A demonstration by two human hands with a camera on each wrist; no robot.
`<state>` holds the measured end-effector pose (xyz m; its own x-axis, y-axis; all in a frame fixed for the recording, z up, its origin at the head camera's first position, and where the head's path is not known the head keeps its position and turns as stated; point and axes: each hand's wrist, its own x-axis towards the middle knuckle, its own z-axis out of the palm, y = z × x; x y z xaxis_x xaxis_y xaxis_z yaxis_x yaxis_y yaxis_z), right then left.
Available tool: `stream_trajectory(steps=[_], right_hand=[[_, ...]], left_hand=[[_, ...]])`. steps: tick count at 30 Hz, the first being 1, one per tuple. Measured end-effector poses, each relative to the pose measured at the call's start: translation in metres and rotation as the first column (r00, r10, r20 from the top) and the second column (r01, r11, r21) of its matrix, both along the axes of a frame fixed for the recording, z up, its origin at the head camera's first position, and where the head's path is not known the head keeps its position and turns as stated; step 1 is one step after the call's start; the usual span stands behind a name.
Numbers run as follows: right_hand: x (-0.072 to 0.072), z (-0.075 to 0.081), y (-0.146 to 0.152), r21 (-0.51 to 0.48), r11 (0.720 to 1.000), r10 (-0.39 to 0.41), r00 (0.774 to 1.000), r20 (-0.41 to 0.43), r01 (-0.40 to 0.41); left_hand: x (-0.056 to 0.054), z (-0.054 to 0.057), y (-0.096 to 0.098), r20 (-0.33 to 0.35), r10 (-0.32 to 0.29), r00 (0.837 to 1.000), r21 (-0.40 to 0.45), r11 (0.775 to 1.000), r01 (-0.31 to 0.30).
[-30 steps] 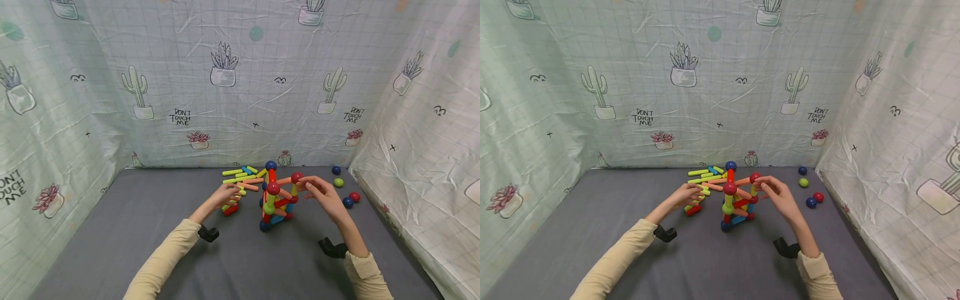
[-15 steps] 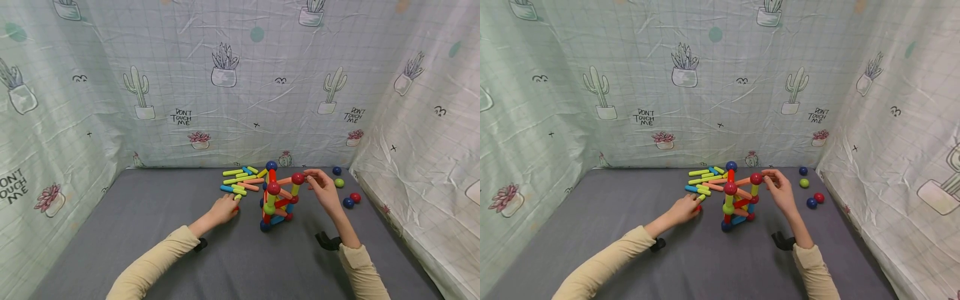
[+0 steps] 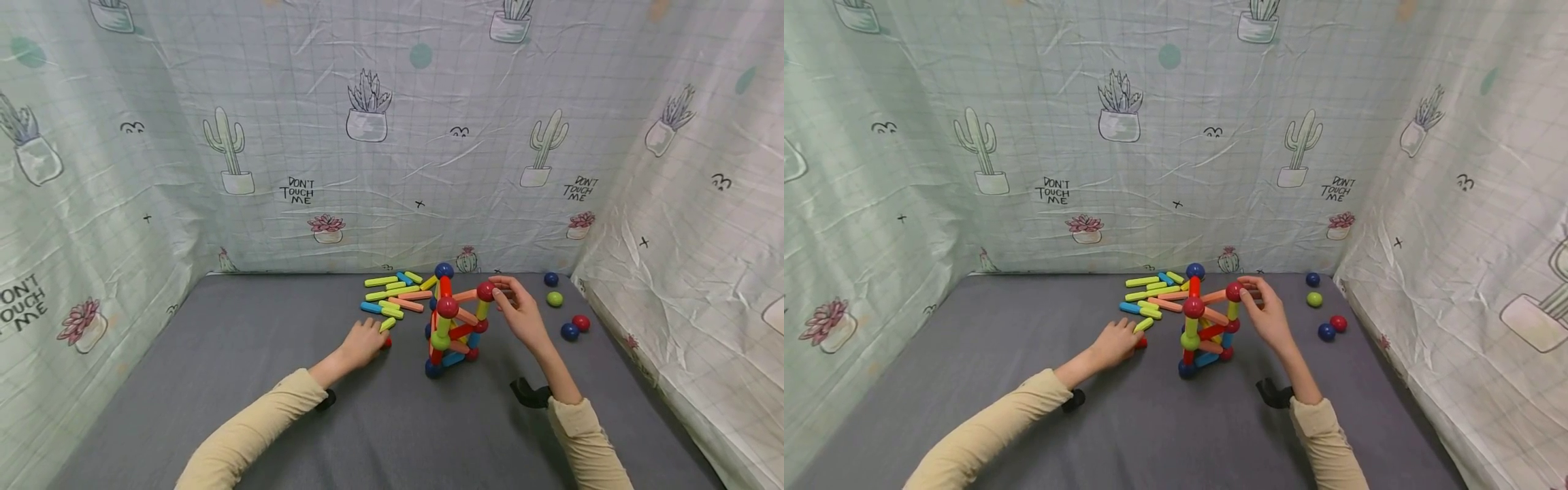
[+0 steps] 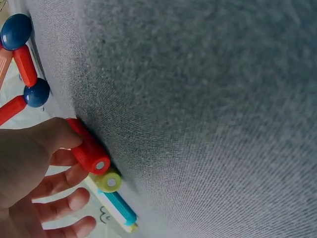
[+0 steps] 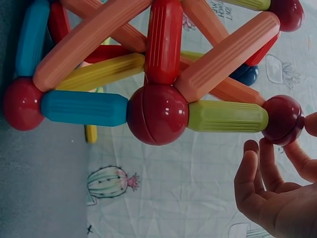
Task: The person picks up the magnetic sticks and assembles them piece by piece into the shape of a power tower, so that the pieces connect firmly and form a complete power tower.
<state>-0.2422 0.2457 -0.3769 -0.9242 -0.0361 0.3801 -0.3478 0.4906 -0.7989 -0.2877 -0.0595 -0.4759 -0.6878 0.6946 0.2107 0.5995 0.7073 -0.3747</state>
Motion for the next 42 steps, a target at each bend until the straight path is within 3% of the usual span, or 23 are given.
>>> stream_trajectory(steps=[8, 11, 14, 18, 22, 26, 30, 36, 42], right_hand=[[-0.001, -0.002, 0.0, -0.096, 0.994, 0.057, 0.996, 0.074, -0.05], [0.001, -0.002, 0.001, -0.105, 0.992, 0.075, 0.994, 0.079, -0.066], [0.002, -0.002, 0.001, -0.108, 0.992, 0.077, 0.994, 0.078, -0.069], [0.003, -0.001, 0.001, -0.11, 0.992, 0.069, 0.994, 0.087, -0.059], [0.003, -0.002, 0.002, -0.099, 0.993, 0.067, 0.993, 0.096, -0.057], [0.003, -0.004, 0.003, -0.108, 0.992, 0.072, 0.993, 0.097, -0.061], [0.003, -0.005, 0.004, -0.109, 0.991, 0.083, 0.993, 0.087, -0.074], [0.002, -0.004, 0.004, -0.086, 0.993, 0.087, 0.993, 0.081, -0.08], [0.002, -0.004, 0.003, -0.077, 0.994, 0.08, 0.993, 0.089, -0.073]], left_hand=[[0.002, 0.0, 0.0, -0.033, -0.014, 0.999, -0.009, 1.0, 0.013], [0.002, 0.008, 0.006, -0.019, -0.011, 1.0, 0.047, 0.999, 0.012], [0.0, 0.029, 0.015, -0.025, 0.001, 1.0, 0.15, 0.989, 0.003], [0.0, 0.071, 0.03, -0.058, 0.069, 0.996, 0.279, 0.959, -0.05], [0.0, 0.112, 0.048, -0.106, 0.106, 0.989, 0.405, 0.913, -0.054], [-0.002, 0.141, 0.07, -0.13, 0.02, 0.991, 0.523, 0.851, 0.052], [-0.005, 0.154, 0.091, -0.067, -0.115, 0.991, 0.558, 0.819, 0.133], [-0.011, 0.153, 0.107, 0.032, -0.174, 0.984, 0.492, 0.86, 0.136], [-0.013, 0.149, 0.11, 0.009, -0.188, 0.982, 0.415, 0.894, 0.167]])
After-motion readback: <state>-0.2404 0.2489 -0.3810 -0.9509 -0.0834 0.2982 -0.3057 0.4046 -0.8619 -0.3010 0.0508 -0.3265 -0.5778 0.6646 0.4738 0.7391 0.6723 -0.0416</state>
